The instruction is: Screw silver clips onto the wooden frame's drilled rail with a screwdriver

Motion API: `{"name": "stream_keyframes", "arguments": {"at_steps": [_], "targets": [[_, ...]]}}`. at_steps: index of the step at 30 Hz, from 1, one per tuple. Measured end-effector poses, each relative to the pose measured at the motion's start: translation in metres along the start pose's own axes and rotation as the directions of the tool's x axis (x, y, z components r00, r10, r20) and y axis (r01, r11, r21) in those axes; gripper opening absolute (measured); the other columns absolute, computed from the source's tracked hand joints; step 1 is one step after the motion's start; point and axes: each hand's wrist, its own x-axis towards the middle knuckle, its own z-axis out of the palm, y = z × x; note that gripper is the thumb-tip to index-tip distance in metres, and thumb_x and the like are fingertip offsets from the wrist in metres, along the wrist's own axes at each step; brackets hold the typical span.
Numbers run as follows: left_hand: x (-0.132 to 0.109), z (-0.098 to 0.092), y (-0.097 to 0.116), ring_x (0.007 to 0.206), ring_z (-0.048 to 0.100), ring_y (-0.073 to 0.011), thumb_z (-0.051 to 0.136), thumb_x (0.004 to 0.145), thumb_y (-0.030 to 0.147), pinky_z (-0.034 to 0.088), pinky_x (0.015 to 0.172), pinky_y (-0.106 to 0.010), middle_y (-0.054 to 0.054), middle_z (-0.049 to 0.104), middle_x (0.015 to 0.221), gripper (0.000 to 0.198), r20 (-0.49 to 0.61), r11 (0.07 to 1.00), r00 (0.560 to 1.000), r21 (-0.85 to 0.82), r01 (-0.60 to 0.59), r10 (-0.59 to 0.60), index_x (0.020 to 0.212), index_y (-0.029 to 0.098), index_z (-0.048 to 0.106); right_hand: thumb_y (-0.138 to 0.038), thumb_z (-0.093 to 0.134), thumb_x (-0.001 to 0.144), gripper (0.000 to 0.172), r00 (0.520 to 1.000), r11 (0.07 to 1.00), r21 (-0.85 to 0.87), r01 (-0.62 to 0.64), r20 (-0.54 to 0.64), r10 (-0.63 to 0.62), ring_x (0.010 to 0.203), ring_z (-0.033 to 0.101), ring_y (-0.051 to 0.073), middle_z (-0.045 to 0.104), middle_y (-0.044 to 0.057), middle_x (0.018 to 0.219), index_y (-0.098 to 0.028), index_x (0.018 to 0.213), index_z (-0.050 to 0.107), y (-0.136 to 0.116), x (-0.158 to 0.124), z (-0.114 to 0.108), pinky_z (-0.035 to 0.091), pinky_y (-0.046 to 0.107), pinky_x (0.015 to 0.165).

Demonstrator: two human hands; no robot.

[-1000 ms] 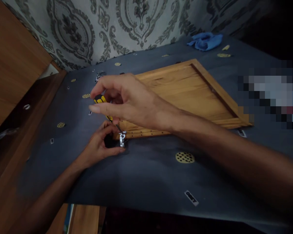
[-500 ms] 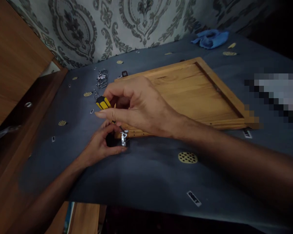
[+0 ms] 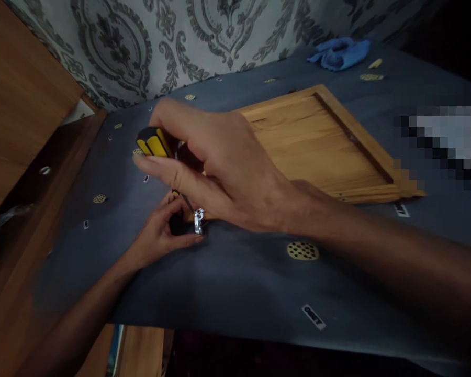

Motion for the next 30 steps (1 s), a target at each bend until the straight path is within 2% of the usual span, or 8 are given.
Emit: {"name": "stream_keyframes", "arguments": {"at_steps": [3, 6, 11, 19, 27, 30], "targets": [[0.0, -0.001, 0.001, 0.094, 0.061, -0.025, 0.088, 0.074, 0.05, 0.049, 0.086, -0.038, -0.005, 0.068, 0.098, 0.037, 0.0, 1.0, 1.0, 0.001, 0.015, -0.015, 0.085, 0.021, 0.068, -0.024, 0.05, 0.107, 0.021, 1.0, 0.999, 0.01, 0.031, -0.003, -0.031, 0.066, 0.034, 0.003, 0.037, -0.01, 0.076, -0.016, 0.089, 0.045, 0.007, -0.003, 0.002, 0.03, 0.019, 0.066], [0.001, -0.001, 0.004, 0.095, 0.061, -0.0261, 0.088, 0.074, 0.048, 0.048, 0.086, -0.038, -0.005, 0.067, 0.097, 0.036, 0.006, 0.999, 0.999, -0.009, 0.039, -0.039, 0.084, 0.02, 0.068, -0.021, 0.05, 0.108, 0.025, 0.999, 0.999, 0.02, 0.036, 0.016, -0.036, 0.066, 0.035, 0.006, 0.038, -0.008, 0.074, -0.019, 0.087, 0.039, 0.012, -0.005, 0.005, 0.029, 0.022, 0.065], [0.002, 0.0, 0.005, 0.098, 0.061, -0.0276, 0.089, 0.073, 0.047, 0.048, 0.09, -0.04, -0.006, 0.068, 0.1, 0.035, -0.003, 0.999, 0.999, -0.011, 0.034, -0.034, 0.083, 0.02, 0.068, -0.018, 0.054, 0.106, 0.035, 0.993, 0.996, 0.055, -0.07, 0.101, 0.064, 0.064, 0.036, 0.008, 0.037, -0.008, 0.072, -0.023, 0.081, 0.03, 0.009, -0.001, 0.008, 0.028, 0.024, 0.065], [0.004, 0.001, 0.007, 0.097, 0.061, -0.027, 0.088, 0.072, 0.048, 0.049, 0.089, -0.04, -0.007, 0.069, 0.099, 0.036, -0.003, 0.999, 0.999, -0.011, 0.039, -0.039, 0.079, 0.02, 0.067, -0.023, 0.054, 0.106, 0.034, 0.974, 0.986, 0.025, -0.166, 0.16, 0.16, 0.067, 0.043, 0.013, 0.045, -0.006, 0.074, -0.025, 0.08, 0.032, 0.009, -0.002, 0.007, 0.033, 0.029, 0.064], [0.004, 0.001, 0.01, 0.095, 0.06, -0.026, 0.087, 0.074, 0.05, 0.05, 0.086, -0.039, -0.005, 0.068, 0.098, 0.036, -0.013, 1.0, 1.0, -0.002, 0.011, -0.011, 0.08, 0.021, 0.067, -0.02, 0.05, 0.107, 0.029, 0.991, 0.994, 0.089, -0.067, 0.123, 0.055, 0.067, 0.039, 0.012, 0.041, -0.006, 0.075, -0.023, 0.084, 0.032, 0.015, -0.004, 0.009, 0.029, 0.027, 0.067], [0.003, 0.001, 0.009, 0.092, 0.059, -0.0242, 0.087, 0.074, 0.049, 0.049, 0.084, -0.037, -0.004, 0.065, 0.095, 0.035, -0.025, 1.0, 1.0, 0.02, -0.001, 0.001, 0.08, 0.021, 0.066, -0.019, 0.05, 0.107, 0.03, 0.991, 0.993, 0.093, -0.067, 0.121, 0.056, 0.067, 0.038, 0.012, 0.041, -0.006, 0.075, -0.024, 0.084, 0.031, 0.016, -0.003, 0.008, 0.029, 0.027, 0.067]]}}
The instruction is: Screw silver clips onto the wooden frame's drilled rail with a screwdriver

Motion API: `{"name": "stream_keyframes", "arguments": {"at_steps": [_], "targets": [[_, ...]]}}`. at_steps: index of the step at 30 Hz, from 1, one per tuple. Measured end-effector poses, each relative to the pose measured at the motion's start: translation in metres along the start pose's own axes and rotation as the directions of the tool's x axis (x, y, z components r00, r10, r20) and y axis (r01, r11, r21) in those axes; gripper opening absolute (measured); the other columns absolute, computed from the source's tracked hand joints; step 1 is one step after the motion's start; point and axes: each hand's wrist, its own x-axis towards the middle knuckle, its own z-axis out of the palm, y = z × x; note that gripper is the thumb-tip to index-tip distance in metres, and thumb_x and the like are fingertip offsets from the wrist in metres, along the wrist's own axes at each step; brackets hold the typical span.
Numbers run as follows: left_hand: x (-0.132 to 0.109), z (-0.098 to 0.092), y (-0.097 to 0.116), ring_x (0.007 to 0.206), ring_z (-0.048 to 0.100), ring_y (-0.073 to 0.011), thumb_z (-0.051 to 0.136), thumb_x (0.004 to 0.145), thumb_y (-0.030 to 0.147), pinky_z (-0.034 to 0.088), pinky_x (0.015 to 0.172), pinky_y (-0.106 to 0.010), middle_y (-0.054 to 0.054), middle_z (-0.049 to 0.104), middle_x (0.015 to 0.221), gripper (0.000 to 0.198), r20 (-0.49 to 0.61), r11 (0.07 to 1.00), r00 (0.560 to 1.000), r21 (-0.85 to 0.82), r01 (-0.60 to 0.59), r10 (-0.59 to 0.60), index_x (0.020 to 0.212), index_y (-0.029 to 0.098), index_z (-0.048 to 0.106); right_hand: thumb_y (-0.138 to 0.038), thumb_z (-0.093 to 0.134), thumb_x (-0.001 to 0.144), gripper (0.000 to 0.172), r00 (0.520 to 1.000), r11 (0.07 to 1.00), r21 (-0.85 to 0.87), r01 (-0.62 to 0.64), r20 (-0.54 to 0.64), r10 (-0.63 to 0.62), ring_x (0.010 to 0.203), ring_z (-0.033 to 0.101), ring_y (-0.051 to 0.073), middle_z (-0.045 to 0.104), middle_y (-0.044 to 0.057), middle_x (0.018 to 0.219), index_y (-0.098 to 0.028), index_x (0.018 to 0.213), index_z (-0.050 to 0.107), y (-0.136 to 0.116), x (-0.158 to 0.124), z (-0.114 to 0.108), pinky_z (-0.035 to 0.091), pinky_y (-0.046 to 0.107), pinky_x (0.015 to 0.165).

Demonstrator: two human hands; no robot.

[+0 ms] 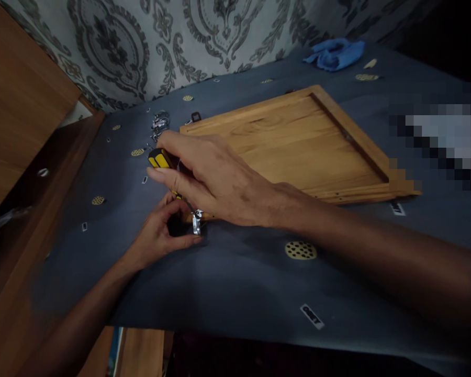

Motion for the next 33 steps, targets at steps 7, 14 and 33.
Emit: {"name": "stream_keyframes", "arguments": {"at_steps": [7, 14, 33], "targets": [[0.0, -0.001, 0.001, 0.093, 0.06, -0.0257, 0.087, 0.074, 0.046, 0.05, 0.084, -0.038, -0.004, 0.067, 0.095, 0.033, 0.009, 1.0, 1.0, -0.003, 0.011, -0.011, 0.08, 0.02, 0.067, -0.021, 0.056, 0.104, 0.036, 0.999, 0.999, 0.02, -0.037, 0.014, 0.037, 0.065, 0.039, 0.012, 0.04, -0.007, 0.071, -0.025, 0.08, 0.03, -0.002, 0.001, -0.001, 0.03, 0.028, 0.067], [-0.001, -0.001, -0.002, 0.093, 0.067, -0.0278, 0.088, 0.071, 0.042, 0.054, 0.086, -0.041, -0.005, 0.075, 0.095, 0.038, 0.042, 0.997, 0.997, -0.038, 0.072, -0.07, 0.097, 0.02, 0.072, -0.018, 0.063, 0.1, 0.039, 0.997, 0.989, 0.123, 0.076, 0.003, -0.077, 0.062, 0.034, 0.008, 0.036, -0.008, 0.071, -0.023, 0.079, 0.031, -0.001, 0.001, 0.004, 0.029, 0.024, 0.061], [-0.005, 0.002, -0.007, 0.101, 0.068, -0.0302, 0.089, 0.071, 0.048, 0.055, 0.094, -0.048, -0.006, 0.075, 0.102, 0.042, -0.013, 0.995, 0.998, -0.076, 0.067, -0.068, 0.1, 0.022, 0.073, -0.015, 0.074, 0.091, 0.049, 0.986, 0.995, 0.06, -0.085, -0.141, 0.093, 0.064, 0.032, 0.01, 0.034, -0.008, 0.072, -0.024, 0.077, 0.027, -0.01, -0.003, 0.014, 0.024, 0.026, 0.06]]}}
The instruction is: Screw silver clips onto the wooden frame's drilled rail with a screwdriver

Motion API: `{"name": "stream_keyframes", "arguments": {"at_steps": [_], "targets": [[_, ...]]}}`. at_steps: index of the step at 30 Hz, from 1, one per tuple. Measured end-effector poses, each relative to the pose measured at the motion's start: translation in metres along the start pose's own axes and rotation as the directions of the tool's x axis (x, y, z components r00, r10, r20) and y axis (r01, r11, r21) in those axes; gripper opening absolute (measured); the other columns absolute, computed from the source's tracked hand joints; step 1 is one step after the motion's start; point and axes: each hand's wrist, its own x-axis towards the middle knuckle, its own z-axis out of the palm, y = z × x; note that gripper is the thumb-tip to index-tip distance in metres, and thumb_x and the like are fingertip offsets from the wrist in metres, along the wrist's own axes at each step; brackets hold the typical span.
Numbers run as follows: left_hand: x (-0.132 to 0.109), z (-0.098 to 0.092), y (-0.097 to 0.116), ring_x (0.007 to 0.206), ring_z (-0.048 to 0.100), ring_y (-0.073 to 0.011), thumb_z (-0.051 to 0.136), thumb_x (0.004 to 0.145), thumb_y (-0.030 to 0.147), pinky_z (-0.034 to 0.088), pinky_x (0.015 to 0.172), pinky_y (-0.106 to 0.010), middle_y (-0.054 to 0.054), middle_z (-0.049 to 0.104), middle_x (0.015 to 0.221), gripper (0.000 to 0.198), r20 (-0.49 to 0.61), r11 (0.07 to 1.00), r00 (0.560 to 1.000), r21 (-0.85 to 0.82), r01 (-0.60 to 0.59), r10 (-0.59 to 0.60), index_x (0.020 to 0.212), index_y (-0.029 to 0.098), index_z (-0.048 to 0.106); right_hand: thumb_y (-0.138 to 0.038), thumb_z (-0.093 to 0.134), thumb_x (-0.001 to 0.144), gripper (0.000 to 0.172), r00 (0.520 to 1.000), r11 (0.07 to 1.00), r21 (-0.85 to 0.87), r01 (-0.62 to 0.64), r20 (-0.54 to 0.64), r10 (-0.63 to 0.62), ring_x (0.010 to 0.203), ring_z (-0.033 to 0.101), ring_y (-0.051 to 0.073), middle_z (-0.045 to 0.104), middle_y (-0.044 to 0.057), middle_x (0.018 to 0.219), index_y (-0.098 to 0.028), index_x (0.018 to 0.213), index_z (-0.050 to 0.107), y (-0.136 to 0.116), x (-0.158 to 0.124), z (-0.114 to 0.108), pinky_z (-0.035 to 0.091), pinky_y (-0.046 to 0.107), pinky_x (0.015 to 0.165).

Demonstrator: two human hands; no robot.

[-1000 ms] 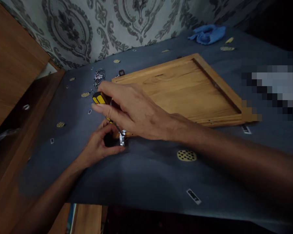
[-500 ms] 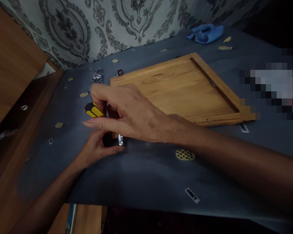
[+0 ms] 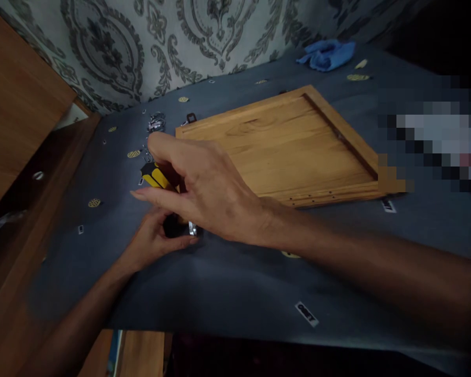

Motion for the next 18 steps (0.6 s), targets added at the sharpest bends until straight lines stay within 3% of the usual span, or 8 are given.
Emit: {"name": "stream_keyframes", "arguments": {"at_steps": [6, 10, 14, 18], "targets": [[-0.001, 0.001, 0.0, 0.106, 0.066, -0.0302, 0.087, 0.072, 0.055, 0.055, 0.096, -0.048, -0.007, 0.073, 0.112, 0.048, -0.002, 1.0, 1.0, -0.009, -0.019, 0.019, 0.105, 0.023, 0.073, -0.019, 0.072, 0.092, 0.048, 0.992, 0.989, -0.092, -0.114, -0.059, 0.109, 0.064, 0.035, 0.01, 0.037, -0.008, 0.071, -0.024, 0.075, 0.028, -0.004, -0.003, 0.005, 0.025, 0.027, 0.06], [0.0, 0.0, 0.0, 0.105, 0.063, -0.0296, 0.088, 0.074, 0.053, 0.053, 0.097, -0.047, -0.007, 0.07, 0.109, 0.045, 0.006, 0.999, 0.999, -0.003, -0.048, 0.048, 0.106, 0.025, 0.074, -0.018, 0.072, 0.092, 0.05, 0.98, 1.0, -0.025, 0.0, -0.197, -0.005, 0.063, 0.034, 0.006, 0.033, -0.008, 0.07, -0.023, 0.073, 0.027, -0.01, -0.001, 0.001, 0.031, 0.022, 0.061], [0.003, -0.002, 0.002, 0.094, 0.061, -0.0257, 0.09, 0.072, 0.047, 0.053, 0.087, -0.041, -0.005, 0.065, 0.1, 0.038, 0.015, 0.996, 0.996, 0.03, -0.086, 0.086, 0.098, 0.024, 0.075, -0.015, 0.073, 0.089, 0.043, 0.928, 0.998, -0.001, 0.063, -0.367, -0.059, 0.069, 0.049, 0.002, 0.038, -0.01, 0.069, -0.021, 0.071, 0.035, -0.021, 0.01, -0.013, 0.039, 0.016, 0.071], [0.004, -0.004, 0.003, 0.092, 0.06, -0.0227, 0.091, 0.073, 0.042, 0.053, 0.085, -0.037, -0.003, 0.062, 0.098, 0.038, 0.017, 0.991, 0.993, 0.058, -0.118, 0.117, 0.104, 0.025, 0.075, -0.015, 0.073, 0.089, 0.045, 0.946, 0.992, -0.109, 0.058, -0.312, -0.09, 0.067, 0.035, 0.005, 0.034, -0.009, 0.07, -0.022, 0.07, 0.033, -0.014, 0.017, -0.022, 0.034, 0.019, 0.065]]}}
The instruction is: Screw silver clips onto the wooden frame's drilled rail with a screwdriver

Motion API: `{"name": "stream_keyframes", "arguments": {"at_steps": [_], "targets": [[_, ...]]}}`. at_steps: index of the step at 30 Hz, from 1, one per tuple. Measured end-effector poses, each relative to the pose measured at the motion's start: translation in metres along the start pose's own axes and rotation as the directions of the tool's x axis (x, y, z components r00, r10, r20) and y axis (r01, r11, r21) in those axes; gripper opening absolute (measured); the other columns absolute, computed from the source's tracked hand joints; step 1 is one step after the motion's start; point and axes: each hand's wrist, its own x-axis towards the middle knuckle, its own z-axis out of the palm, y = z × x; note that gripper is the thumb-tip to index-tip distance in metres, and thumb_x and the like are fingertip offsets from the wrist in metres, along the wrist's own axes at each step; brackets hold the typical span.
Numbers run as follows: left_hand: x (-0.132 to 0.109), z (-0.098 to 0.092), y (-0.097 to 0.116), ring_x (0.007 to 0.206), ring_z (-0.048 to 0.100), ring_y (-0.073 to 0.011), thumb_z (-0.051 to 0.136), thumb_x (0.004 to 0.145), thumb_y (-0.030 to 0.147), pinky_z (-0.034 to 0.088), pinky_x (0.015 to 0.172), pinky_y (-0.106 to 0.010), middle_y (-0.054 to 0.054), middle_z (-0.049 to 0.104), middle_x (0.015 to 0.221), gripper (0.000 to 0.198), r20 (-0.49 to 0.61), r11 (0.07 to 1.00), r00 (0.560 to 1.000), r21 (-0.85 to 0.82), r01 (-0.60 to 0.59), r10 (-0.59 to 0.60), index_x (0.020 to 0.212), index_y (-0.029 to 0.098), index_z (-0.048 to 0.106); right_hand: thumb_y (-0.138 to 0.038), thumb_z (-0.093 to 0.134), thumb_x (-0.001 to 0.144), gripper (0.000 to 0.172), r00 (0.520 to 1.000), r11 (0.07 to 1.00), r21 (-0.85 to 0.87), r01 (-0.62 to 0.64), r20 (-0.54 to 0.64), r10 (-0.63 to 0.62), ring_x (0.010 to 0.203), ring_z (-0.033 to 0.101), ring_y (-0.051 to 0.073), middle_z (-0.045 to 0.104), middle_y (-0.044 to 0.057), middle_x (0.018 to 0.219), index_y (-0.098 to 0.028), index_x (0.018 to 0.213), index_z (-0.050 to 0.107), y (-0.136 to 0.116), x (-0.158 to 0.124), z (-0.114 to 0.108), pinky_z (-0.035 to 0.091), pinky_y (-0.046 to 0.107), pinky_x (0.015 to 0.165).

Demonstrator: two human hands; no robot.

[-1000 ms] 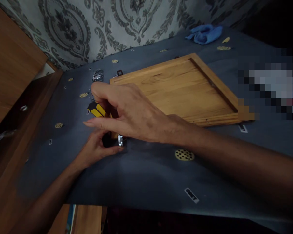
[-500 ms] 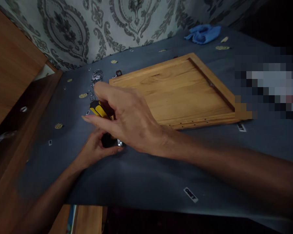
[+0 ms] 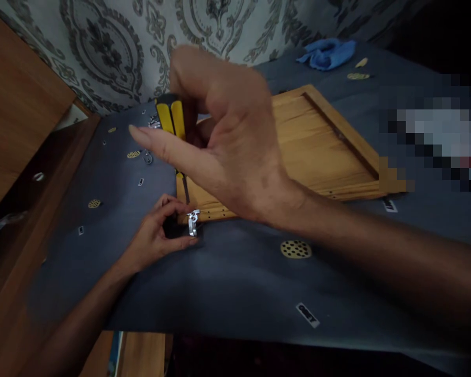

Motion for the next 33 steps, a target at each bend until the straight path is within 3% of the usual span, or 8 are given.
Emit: {"name": "stream_keyframes", "arguments": {"at_steps": [6, 15, 33], "targets": [[-0.001, 0.001, -0.001, 0.093, 0.06, -0.0231, 0.089, 0.075, 0.046, 0.053, 0.085, -0.037, -0.004, 0.063, 0.101, 0.04, 0.011, 1.0, 1.0, -0.014, -0.003, 0.003, 0.105, 0.024, 0.074, -0.019, 0.07, 0.095, 0.046, 0.991, 0.998, 0.055, -0.015, 0.137, 0.007, 0.066, 0.028, 0.008, 0.032, -0.008, 0.071, -0.023, 0.076, 0.028, 0.02, -0.012, 0.007, 0.032, 0.023, 0.065], [0.001, 0.001, 0.005, 0.087, 0.057, -0.0213, 0.087, 0.075, 0.045, 0.05, 0.079, -0.034, -0.002, 0.06, 0.094, 0.034, 0.022, 0.999, 0.999, 0.005, 0.034, -0.034, 0.09, 0.021, 0.069, -0.019, 0.064, 0.097, 0.038, 0.984, 0.989, 0.148, -0.022, 0.18, -0.005, 0.064, 0.03, 0.009, 0.029, -0.007, 0.072, -0.024, 0.078, 0.031, 0.031, -0.023, 0.017, 0.025, 0.023, 0.06], [0.0, 0.001, 0.002, 0.088, 0.057, -0.0211, 0.087, 0.076, 0.045, 0.051, 0.081, -0.034, -0.002, 0.06, 0.094, 0.034, 0.022, 1.0, 1.0, -0.002, 0.008, -0.008, 0.096, 0.021, 0.071, -0.021, 0.065, 0.095, 0.039, 0.971, 0.998, 0.063, -0.023, 0.238, 0.008, 0.064, 0.033, 0.01, 0.035, -0.007, 0.07, -0.024, 0.078, 0.031, 0.03, -0.021, 0.013, 0.026, 0.026, 0.061]]}}
